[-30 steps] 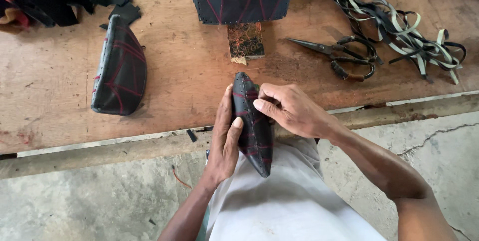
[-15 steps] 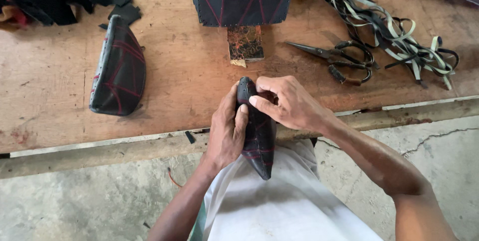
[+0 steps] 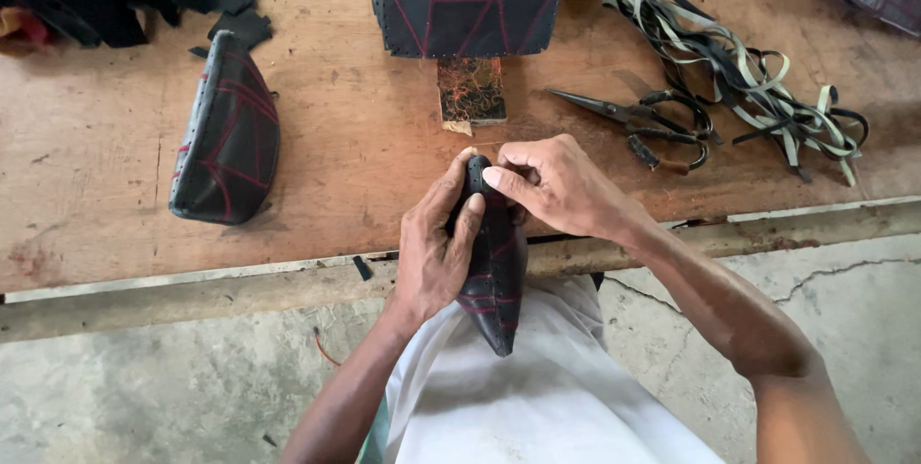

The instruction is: The person hand-sews a black pouch with red stitching using a needle and thread, then trims the thread with scissors. They inspect the finished pouch, open and close the zipper, and place it on a stack of similar pouches on a wooden workbench.

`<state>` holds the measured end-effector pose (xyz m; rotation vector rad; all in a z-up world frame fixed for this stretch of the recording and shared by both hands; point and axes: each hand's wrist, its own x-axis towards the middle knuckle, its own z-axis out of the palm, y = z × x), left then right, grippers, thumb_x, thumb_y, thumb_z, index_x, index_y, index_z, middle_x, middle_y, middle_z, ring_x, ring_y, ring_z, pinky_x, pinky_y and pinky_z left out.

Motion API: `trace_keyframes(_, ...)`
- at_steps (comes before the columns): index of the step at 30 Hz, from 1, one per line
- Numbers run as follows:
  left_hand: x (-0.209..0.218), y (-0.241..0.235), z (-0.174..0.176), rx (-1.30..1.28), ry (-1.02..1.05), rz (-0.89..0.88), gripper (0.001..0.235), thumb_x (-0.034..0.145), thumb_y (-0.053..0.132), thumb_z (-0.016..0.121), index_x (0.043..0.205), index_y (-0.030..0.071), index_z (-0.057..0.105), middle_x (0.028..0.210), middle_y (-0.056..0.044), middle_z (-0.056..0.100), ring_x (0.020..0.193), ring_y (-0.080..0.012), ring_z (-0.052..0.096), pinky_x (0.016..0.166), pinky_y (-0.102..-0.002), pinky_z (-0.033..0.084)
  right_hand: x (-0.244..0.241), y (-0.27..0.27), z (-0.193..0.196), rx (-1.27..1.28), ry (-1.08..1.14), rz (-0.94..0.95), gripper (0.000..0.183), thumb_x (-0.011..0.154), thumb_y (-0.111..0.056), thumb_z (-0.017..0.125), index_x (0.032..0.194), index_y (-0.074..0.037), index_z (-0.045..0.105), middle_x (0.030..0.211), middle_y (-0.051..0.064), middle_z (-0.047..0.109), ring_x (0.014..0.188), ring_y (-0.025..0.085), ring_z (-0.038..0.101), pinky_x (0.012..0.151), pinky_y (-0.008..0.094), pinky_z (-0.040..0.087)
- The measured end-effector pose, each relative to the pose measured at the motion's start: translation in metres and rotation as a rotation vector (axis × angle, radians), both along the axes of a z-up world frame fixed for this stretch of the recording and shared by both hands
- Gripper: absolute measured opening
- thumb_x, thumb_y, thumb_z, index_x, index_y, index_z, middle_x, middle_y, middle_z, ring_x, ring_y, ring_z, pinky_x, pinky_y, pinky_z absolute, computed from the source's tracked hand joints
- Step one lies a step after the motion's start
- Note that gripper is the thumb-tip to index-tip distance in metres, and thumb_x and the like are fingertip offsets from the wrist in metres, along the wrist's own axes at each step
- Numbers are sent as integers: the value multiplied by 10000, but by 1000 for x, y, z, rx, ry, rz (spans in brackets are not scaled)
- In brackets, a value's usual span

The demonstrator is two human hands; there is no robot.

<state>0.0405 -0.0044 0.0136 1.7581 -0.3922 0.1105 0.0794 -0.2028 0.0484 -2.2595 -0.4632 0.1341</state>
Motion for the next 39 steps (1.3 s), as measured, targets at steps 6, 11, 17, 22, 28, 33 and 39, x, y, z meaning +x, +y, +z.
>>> trace_keyframes(6,2,-2,-2,57,-83,37,448,1043,132,596,1443,-51,513,1388,-241,642,1286,-354,656,1059,-388,517,2,2,5,72,46,30,309,968,-275,665,827,0,662,596,54,597,553,65,494,471,318,412)
trace_keyframes(11,1,-5,-8,49,-115,66,424,1045,103,586,1434,-55,526,1359,-239,656,1246,-360,685,1039,-387,538,1,6,1,41,-57,47,292,961,-208,665,792,24,609,599,93,555,558,91,467,494,327,413)
trace_keyframes(17,3,-2,-9,37,-109,32,428,1044,135,588,1425,-51,534,1366,-236,656,1258,-339,678,1052,-383,524,4,8,-4,-19,-117,27,309,941,-199,676,755,31,583,593,101,551,558,105,498,516,350,425)
trace_keyframes(22,1,0,-10,-21,-56,-32,450,1086,171,515,1479,-46,475,1435,-229,611,1339,-324,621,1123,-378,466,4,-9,-5,358,278,134,285,1010,-256,609,848,-22,623,730,43,636,703,70,620,644,286,528)
trace_keyframes(28,4,1,-10,-32,-25,-48,476,1099,190,490,1513,-39,437,1513,-231,553,1420,-344,539,1163,-380,409,2,5,-4,81,-51,18,241,955,-237,687,873,-23,614,719,32,648,657,107,600,602,296,497)
trace_keyframes(33,5,19,-14,120,-213,78,609,1085,266,568,1541,-82,363,1584,-300,399,1478,-410,397,1203,-419,319,-27,10,29,112,51,-16,326,921,-267,756,848,-52,522,709,20,574,651,104,560,571,299,483)
trace_keyframes(39,6,8,-17,-17,208,52,498,1067,298,532,1484,28,565,1392,-185,606,1283,-267,622,1104,-358,509,-50,16,8,53,190,-16,487,817,-308,822,981,-96,416,811,25,480,677,116,522,558,319,498)
